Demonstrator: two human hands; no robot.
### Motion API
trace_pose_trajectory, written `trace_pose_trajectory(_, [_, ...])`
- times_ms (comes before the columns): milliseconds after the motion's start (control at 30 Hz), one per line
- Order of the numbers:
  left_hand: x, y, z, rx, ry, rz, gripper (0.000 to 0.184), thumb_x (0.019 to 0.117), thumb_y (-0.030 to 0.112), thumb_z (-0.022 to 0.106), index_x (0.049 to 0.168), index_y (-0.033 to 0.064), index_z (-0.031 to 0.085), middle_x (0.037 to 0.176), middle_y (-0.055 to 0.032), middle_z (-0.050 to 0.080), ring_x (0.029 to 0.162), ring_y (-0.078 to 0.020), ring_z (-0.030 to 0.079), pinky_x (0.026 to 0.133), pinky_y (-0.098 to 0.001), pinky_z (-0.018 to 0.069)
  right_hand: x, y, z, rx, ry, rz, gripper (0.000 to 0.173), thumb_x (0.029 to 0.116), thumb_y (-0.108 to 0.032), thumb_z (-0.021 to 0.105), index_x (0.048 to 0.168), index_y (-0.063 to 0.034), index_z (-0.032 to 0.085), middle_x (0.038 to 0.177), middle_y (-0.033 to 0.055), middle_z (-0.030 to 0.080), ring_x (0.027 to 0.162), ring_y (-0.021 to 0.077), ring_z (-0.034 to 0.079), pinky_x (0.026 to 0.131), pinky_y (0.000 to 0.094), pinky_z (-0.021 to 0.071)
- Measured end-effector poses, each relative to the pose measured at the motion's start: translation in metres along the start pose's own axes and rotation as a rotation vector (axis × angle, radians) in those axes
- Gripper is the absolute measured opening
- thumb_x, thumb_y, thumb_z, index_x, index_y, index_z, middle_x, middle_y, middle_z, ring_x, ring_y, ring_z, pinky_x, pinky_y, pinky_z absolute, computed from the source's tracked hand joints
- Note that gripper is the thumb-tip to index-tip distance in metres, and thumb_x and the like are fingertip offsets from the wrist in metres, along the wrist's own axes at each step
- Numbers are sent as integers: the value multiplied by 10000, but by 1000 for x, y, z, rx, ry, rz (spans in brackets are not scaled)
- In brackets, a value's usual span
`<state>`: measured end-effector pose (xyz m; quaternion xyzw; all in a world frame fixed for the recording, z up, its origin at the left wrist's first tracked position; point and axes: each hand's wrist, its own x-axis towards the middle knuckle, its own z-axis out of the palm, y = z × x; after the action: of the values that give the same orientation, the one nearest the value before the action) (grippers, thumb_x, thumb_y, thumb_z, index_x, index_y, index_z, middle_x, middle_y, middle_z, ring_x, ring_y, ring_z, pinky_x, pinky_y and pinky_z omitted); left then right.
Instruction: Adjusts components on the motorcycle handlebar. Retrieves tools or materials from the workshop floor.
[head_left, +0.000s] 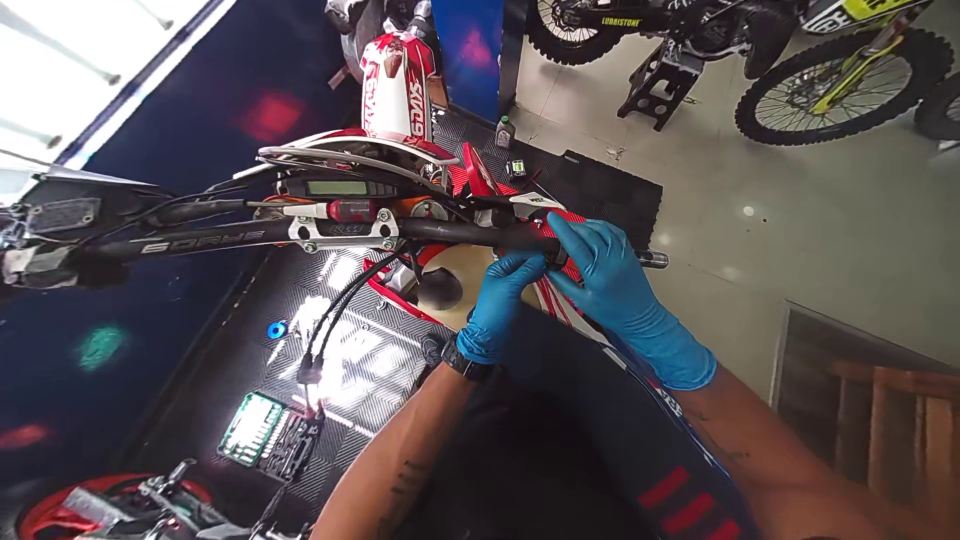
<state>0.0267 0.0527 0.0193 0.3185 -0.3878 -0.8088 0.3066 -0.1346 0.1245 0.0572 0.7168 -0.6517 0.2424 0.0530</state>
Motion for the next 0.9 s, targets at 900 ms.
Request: trace_pose_trajectory(900, [3, -8, 35, -321, 280, 7, 163, 1011, -1, 481, 1124, 22, 597, 1007, -94, 668, 887, -175, 670, 888, -350, 571, -3, 6, -2, 57, 7, 14, 699, 896, -209, 756, 1515, -49, 475, 1226, 169, 667, 1071, 322, 656, 903, 473, 529])
